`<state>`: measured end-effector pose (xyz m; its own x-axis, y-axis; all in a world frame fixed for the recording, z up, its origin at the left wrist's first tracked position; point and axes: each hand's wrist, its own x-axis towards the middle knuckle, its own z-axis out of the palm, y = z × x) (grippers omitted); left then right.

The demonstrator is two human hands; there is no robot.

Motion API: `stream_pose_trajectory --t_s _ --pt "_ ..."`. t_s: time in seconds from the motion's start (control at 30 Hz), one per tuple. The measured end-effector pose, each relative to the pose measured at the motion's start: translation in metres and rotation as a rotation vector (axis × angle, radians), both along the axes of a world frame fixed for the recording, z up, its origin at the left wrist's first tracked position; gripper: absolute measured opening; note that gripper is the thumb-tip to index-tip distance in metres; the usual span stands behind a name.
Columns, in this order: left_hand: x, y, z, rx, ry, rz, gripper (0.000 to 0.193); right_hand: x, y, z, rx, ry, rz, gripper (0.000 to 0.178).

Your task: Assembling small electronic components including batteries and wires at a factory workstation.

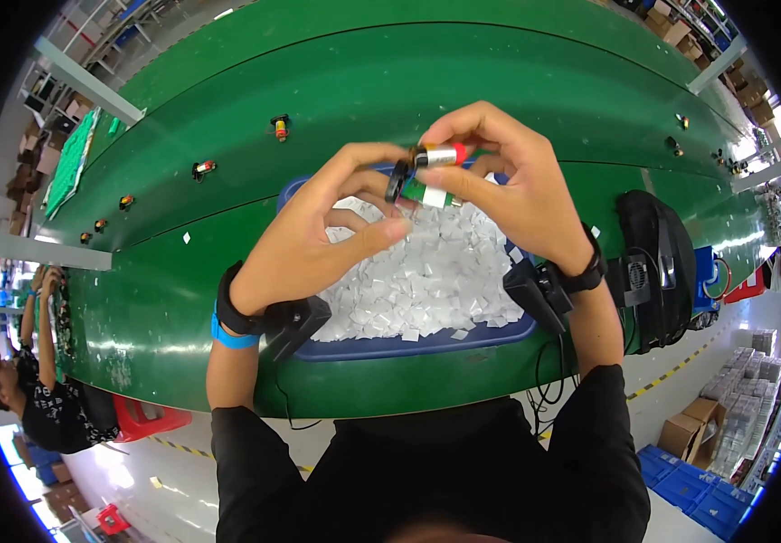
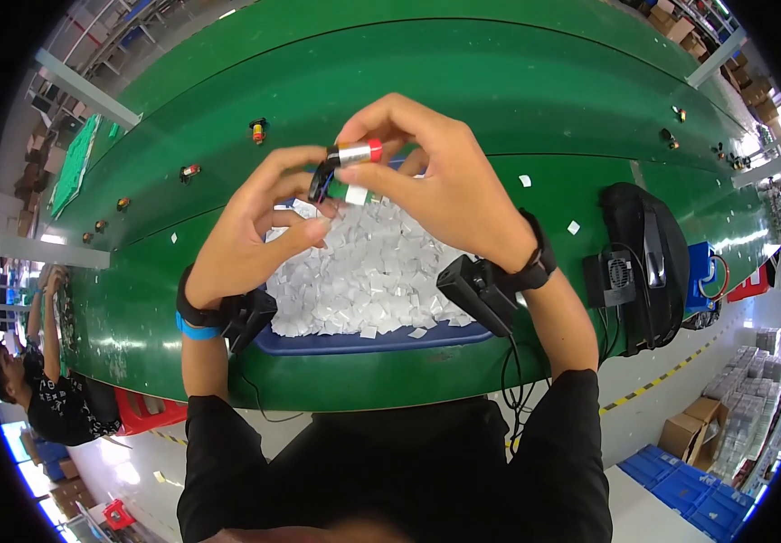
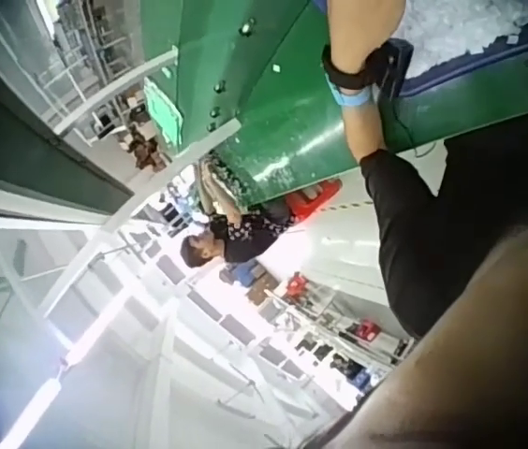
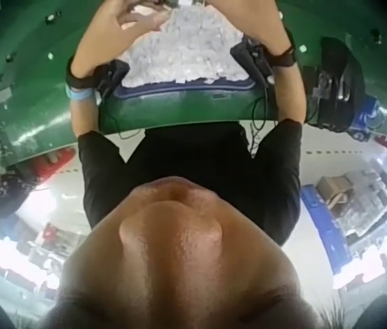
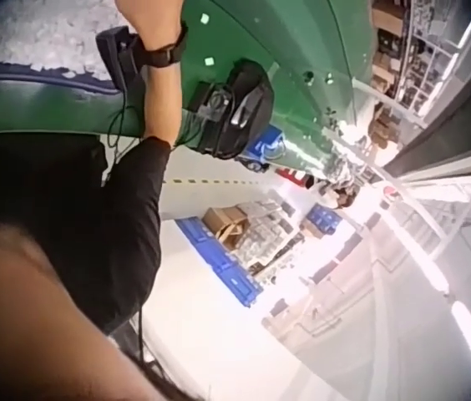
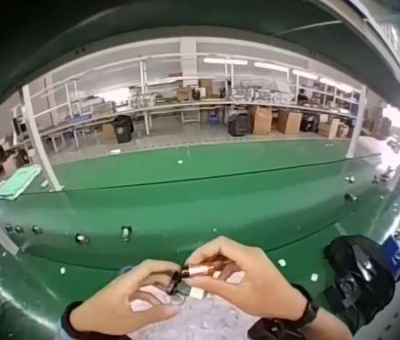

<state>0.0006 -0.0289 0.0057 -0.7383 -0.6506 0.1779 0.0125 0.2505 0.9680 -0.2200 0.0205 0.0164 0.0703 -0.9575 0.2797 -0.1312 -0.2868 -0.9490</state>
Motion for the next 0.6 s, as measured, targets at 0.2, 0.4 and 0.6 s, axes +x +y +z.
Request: stream_pose_trajectory --t_s 0.2,0.4,0.6 --pt "-0.005 0.002 0.001 0.255 -0.069 0.013 0.041 0.000 0.001 -0.005 -0.155 0.207 0.020 0.030" --pt "-0.005 0.003 -0.005 0.195 0.018 0.095 0.034 0.004 0.005 -0.010 -0.266 0.382 -0.152 0.024" --pt "-0.006 0.006 0.002 0.262 0.021 0.059 0.031 0.007 0.003 -0.014 -0.361 0.463 -0.161 0.016"
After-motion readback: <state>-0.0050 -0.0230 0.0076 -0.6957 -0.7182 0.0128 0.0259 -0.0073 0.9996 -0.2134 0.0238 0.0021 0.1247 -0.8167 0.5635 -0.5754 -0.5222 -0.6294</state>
